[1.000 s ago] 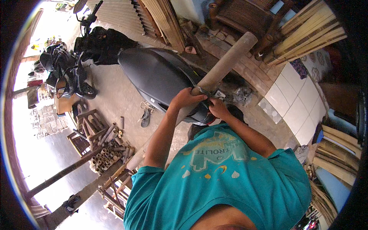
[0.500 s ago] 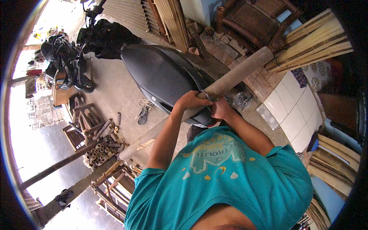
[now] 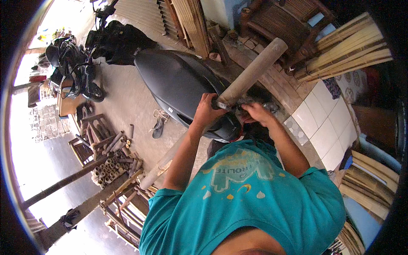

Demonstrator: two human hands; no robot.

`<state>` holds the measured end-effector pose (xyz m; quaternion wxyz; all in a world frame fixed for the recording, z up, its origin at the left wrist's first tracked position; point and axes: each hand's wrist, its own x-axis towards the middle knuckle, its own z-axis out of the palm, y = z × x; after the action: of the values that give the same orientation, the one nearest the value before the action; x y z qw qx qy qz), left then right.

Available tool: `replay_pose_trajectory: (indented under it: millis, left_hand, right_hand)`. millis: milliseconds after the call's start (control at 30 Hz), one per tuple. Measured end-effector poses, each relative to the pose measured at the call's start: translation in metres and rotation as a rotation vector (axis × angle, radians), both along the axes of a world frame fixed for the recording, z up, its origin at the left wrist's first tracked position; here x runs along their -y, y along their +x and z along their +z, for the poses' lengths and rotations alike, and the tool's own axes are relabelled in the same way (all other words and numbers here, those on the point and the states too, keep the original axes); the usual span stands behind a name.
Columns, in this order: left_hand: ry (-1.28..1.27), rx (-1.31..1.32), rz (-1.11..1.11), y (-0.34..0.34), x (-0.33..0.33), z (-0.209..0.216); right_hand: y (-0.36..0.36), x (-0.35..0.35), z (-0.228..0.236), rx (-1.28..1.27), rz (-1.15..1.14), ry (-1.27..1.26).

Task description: The person retrieves a long bamboo pole from a rack, walks to a parked scooter, and secures the pole to the scooter's rear using a rope. The person also briefly opens the scooter's seat storage to retrieve a rope and a small box before closing it.

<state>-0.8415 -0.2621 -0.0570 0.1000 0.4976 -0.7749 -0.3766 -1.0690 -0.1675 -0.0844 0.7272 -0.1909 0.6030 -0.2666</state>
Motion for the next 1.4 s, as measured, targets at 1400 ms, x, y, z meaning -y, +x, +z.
replay_pose_trajectory:
  millis: [1400]
  left_hand:
    - [0.047,0.067,0.174,-0.003,0.004,-0.007]
  right_hand:
    - [-0.011,-0.01,-0.093,-0.586,0.469,-0.55]
